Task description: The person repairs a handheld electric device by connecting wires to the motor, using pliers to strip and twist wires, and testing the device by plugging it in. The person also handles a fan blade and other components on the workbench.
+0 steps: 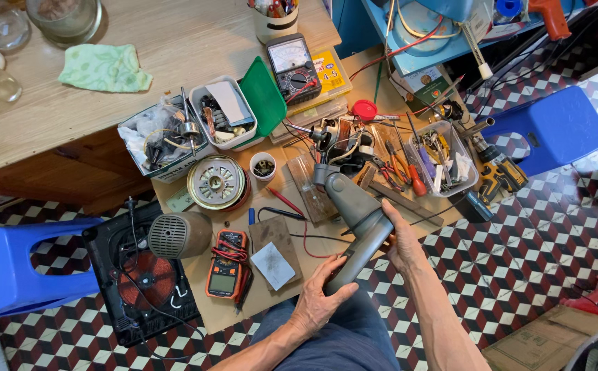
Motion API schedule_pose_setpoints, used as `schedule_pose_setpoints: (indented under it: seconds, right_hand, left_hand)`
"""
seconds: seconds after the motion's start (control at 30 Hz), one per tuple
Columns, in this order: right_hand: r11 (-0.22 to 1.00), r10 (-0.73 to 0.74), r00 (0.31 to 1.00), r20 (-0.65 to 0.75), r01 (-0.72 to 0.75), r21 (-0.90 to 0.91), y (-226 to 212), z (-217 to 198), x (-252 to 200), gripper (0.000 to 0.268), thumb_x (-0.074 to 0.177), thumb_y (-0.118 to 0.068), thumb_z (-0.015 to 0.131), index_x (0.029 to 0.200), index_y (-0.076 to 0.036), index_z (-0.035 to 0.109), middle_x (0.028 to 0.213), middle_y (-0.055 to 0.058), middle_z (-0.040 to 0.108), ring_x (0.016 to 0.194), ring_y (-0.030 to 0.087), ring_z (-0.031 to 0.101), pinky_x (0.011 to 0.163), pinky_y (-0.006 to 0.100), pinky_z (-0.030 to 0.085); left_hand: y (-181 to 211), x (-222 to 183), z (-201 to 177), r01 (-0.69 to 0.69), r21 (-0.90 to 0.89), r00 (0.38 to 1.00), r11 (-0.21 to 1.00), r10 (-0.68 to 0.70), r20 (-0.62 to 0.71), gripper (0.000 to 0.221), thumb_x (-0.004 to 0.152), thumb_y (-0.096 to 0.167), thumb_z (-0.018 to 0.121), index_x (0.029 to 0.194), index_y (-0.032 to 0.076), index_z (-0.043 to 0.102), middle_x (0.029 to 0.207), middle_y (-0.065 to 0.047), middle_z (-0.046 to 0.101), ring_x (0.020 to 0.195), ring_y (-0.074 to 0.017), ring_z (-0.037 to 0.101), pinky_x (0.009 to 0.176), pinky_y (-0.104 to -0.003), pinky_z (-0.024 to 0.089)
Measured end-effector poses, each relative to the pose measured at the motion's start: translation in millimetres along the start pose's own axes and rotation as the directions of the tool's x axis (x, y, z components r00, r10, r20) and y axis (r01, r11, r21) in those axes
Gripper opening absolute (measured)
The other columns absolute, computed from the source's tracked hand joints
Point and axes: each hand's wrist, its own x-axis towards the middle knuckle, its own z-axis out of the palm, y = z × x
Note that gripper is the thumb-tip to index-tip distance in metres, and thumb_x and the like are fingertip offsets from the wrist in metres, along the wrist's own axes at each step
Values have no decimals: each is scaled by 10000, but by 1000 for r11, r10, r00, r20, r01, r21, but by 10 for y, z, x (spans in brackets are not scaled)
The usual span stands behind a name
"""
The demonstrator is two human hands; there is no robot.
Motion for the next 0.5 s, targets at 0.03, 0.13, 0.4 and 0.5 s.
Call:
schedule_pose_setpoints:
  seconds: [0.03,0.13,0.4,0.5]
  right_hand:
    - [1000,-1,1000,15,1,10,8,-6,6,711,756,-629,745,1174,-59,665,1047,105,662,997,245,636,887,465,518]
    - [1000,3,999,55,-4,19,-16,-30,26,710,748,-631,753,1173,-70,663,1053,108,664,1002,253,636,895,485,523]
    - [998,57,977,207,-64,24,-121,-60,44,705,662,-659,716,1220,-228,675,1089,62,683,1033,244,644,910,508,521]
    - [995,89,975,203,-97,30,-92,-105,146,732,689,-670,746,1151,-108,671,1067,119,676,1037,283,655,912,527,543]
  left_hand:
    - [19,-17,1,-30,7,999,1000,31,-14,704,850,454,744,1432,98,569,1550,-135,518,1432,-274,505,1170,-390,401]
    - [58,-28,49,-1,-8,999,1000,1,-55,702,822,472,758,1406,120,593,1536,-127,528,1385,-271,556,1150,-373,434]
    - [85,-78,328,-3,14,970,1000,6,-244,639,847,474,732,1380,137,623,1532,-154,524,1400,-278,538,1137,-387,431]
    - [109,-90,446,-44,9,952,999,44,-302,598,871,447,714,1368,130,618,1498,-154,553,1363,-274,553,1114,-381,434]
